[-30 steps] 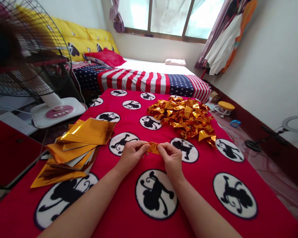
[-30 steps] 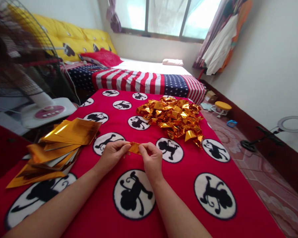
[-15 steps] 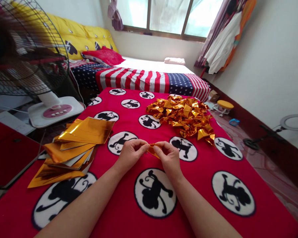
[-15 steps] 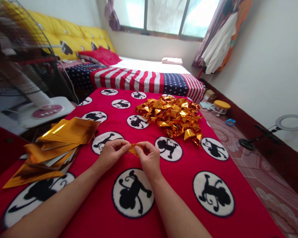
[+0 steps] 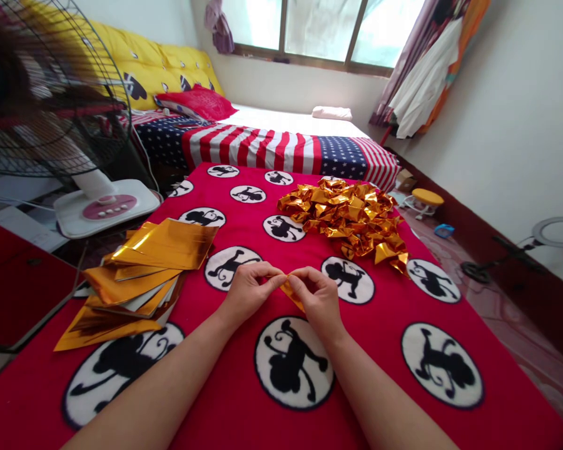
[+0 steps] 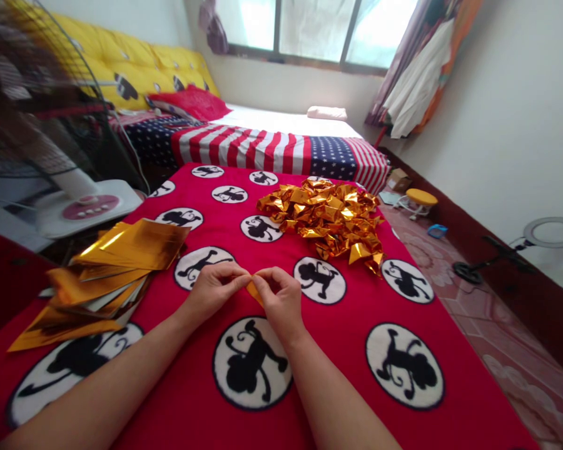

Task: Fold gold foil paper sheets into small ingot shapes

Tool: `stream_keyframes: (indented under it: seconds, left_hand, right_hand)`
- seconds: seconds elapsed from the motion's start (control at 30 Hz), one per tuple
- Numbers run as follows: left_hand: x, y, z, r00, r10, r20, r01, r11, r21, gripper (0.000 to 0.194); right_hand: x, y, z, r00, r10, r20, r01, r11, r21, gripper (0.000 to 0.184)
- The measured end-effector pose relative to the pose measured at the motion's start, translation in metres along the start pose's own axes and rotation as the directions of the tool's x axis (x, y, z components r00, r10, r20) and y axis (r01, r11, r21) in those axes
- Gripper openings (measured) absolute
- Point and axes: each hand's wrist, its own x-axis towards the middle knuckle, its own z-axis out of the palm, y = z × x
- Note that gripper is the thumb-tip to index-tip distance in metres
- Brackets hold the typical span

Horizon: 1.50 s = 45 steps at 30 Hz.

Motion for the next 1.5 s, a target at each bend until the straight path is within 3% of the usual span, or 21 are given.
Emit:
stream_keyframes:
  seconds: [0.27, 0.53, 0.7, 0.83, 0.93, 1.3, 1.5]
  left_hand:
    - [-0.001, 0.006, -0.002, 0.991, -0.129, -0.025, 0.127, 0.988, -0.091, 0.021]
    - [-0.002, 0.011, -0.001, 0.999, -0.045, -0.02, 0.045, 0.999, -0.002, 0.025]
    - [-0.003, 0.006, -0.001, 0.995, -0.023, 0.098, 0.022, 1.0, 0.014, 0.025]
    - [-0.001, 0.006, -0.003, 0.995, -0.089, -0.043, 0.087, 0.995, -0.041, 0.028]
    - [-0.001, 0.009, -0.004, 0.98, -0.134, -0.147, 0.121, 0.988, -0.094, 0.03]
    - [-0.004, 0.008, -0.003, 0.975, -0.166, -0.148, 0.134, 0.97, -0.201, 0.033]
    - [-0.002, 0.002, -0.004, 0.967, -0.223, -0.125, 0.192, 0.956, -0.22, 0.028]
  right_hand:
    - [-0.001, 0.007, -0.004, 0.994, 0.002, -0.112, -0.004, 1.0, -0.024, 0.016]
    - [-0.003, 0.002, -0.003, 0.994, -0.01, -0.105, 0.006, 0.999, -0.036, 0.018]
    - [-0.003, 0.001, -0.001, 0.999, -0.001, -0.054, 0.0, 1.0, -0.016, 0.018]
    - [0.001, 0.002, -0.003, 0.995, 0.08, -0.062, -0.07, 0.986, 0.149, 0.021]
    - [0.003, 0.003, -0.005, 0.99, 0.134, -0.051, -0.123, 0.976, 0.181, 0.021]
    - [0.0, -0.006, -0.002, 0.99, 0.013, -0.138, -0.008, 0.999, 0.039, 0.019]
    - [0.001, -0.003, -0.006, 0.99, 0.079, -0.118, -0.07, 0.994, 0.083, 0.022]
